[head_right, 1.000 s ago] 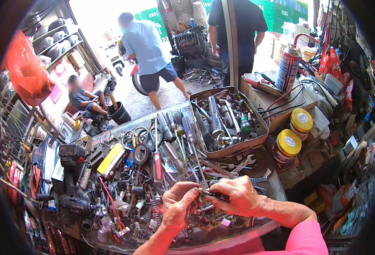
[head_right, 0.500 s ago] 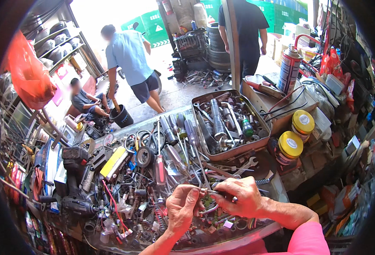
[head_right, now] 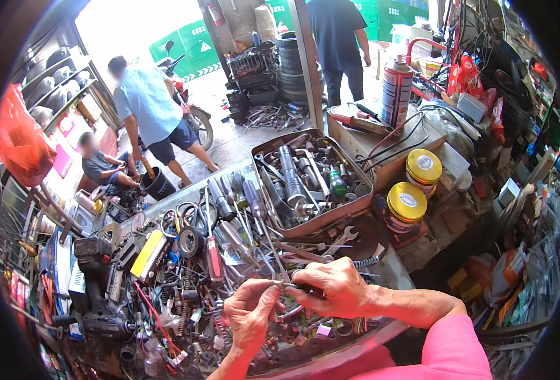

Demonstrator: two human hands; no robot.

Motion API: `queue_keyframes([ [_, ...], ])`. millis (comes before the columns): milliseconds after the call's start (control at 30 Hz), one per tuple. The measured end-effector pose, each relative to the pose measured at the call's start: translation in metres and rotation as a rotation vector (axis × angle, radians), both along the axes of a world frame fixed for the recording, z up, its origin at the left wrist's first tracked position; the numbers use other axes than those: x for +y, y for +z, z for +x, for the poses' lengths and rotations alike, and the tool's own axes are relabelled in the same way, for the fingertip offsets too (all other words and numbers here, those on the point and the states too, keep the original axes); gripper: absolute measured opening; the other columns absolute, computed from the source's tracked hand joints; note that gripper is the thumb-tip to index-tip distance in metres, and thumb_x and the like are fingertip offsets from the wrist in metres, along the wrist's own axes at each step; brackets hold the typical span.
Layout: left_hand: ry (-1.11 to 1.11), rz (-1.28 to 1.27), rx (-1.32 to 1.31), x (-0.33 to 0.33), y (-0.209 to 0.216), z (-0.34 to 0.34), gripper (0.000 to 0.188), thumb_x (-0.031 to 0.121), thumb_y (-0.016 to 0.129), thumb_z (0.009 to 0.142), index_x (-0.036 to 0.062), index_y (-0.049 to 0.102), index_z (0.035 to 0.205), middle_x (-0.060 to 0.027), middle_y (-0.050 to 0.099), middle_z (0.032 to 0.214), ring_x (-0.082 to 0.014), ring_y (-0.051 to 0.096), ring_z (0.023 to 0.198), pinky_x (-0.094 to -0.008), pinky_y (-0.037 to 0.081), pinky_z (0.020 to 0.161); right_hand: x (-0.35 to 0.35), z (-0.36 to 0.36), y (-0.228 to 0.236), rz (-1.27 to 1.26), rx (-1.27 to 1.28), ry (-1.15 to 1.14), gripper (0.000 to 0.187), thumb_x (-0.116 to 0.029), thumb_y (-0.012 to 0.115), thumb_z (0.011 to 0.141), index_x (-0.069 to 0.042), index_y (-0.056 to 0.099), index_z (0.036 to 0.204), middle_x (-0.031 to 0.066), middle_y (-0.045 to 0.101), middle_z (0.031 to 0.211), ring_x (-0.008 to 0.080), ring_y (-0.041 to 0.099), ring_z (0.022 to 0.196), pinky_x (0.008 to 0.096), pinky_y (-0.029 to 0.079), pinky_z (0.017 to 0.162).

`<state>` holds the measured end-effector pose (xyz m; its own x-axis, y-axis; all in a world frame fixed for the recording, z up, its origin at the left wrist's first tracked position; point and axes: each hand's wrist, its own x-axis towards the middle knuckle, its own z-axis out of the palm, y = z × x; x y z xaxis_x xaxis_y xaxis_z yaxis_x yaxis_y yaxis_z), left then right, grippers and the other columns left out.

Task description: The person holds and manipulates small mechanical components, likely a bearing or gear, with both hands at a cluttered workbench. They repeatedly rotate and adjust the parts while other people and vehicles are visible in the background.

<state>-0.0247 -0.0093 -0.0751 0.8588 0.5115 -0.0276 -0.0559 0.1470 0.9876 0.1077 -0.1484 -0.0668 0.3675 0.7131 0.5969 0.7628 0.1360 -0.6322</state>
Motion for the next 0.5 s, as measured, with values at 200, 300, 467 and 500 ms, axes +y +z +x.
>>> queue_keyframes([
  [200, 0.002, 0.006, -0.036, 0.0002, -0.0006, -0.0004, 0.012, 0.001, 0.064, 0.087, -0.0025, 0.064, 0.099, -0.0059, 0.066, 0.09, -0.011, 0.064, 0.075, -0.0243, 0.056, 0.066, -0.0007, -0.0012, -0.0003, -0.017, 0.024, -0.004, 0.019, -0.013, 0.075, 0.077, -0.002, 0.064, 0.087, 0.0064, 0.059, 0.064, 0.0167, 0.056, 0.046, 0.028, 0.045, 0.042],
  [300, 0.012, 0.001, -0.085, -0.0008, 0.0013, 0.0004, 0.011, 0.001, 0.064, 0.087, -0.0027, 0.064, 0.098, -0.0069, 0.066, 0.091, -0.0127, 0.065, 0.077, -0.0248, 0.056, 0.068, 0.0, -0.001, -0.0001, -0.019, 0.025, 0.002, 0.019, -0.014, 0.075, 0.078, -0.002, 0.064, 0.087, 0.0077, 0.059, 0.064, 0.0181, 0.057, 0.046, 0.0289, 0.045, 0.042],
  [467, -0.037, -0.098, -0.055, 0.0024, 0.0063, -0.0009, 0.012, 0.001, 0.064, 0.088, -0.0038, 0.063, 0.099, -0.0093, 0.067, 0.095, -0.0149, 0.066, 0.08, -0.0255, 0.056, 0.07, -0.0006, -0.0002, 0.0014, -0.045, 0.035, 0.007, 0.019, -0.015, 0.075, 0.079, -0.001, 0.064, 0.085, 0.0092, 0.059, 0.063, 0.0209, 0.057, 0.047, 0.0308, 0.044, 0.042],
  [500, -0.041, -0.111, -0.066, 0.0024, 0.0045, -0.0011, 0.012, 0.001, 0.064, 0.088, -0.0038, 0.063, 0.099, -0.0098, 0.067, 0.096, -0.0149, 0.066, 0.08, -0.0254, 0.056, 0.07, -0.0004, -0.0002, 0.0028, -0.043, 0.042, 0.013, 0.019, -0.015, 0.075, 0.079, 0.0, 0.063, 0.084, 0.0098, 0.059, 0.063, 0.0219, 0.056, 0.047, 0.0313, 0.044, 0.042],
])
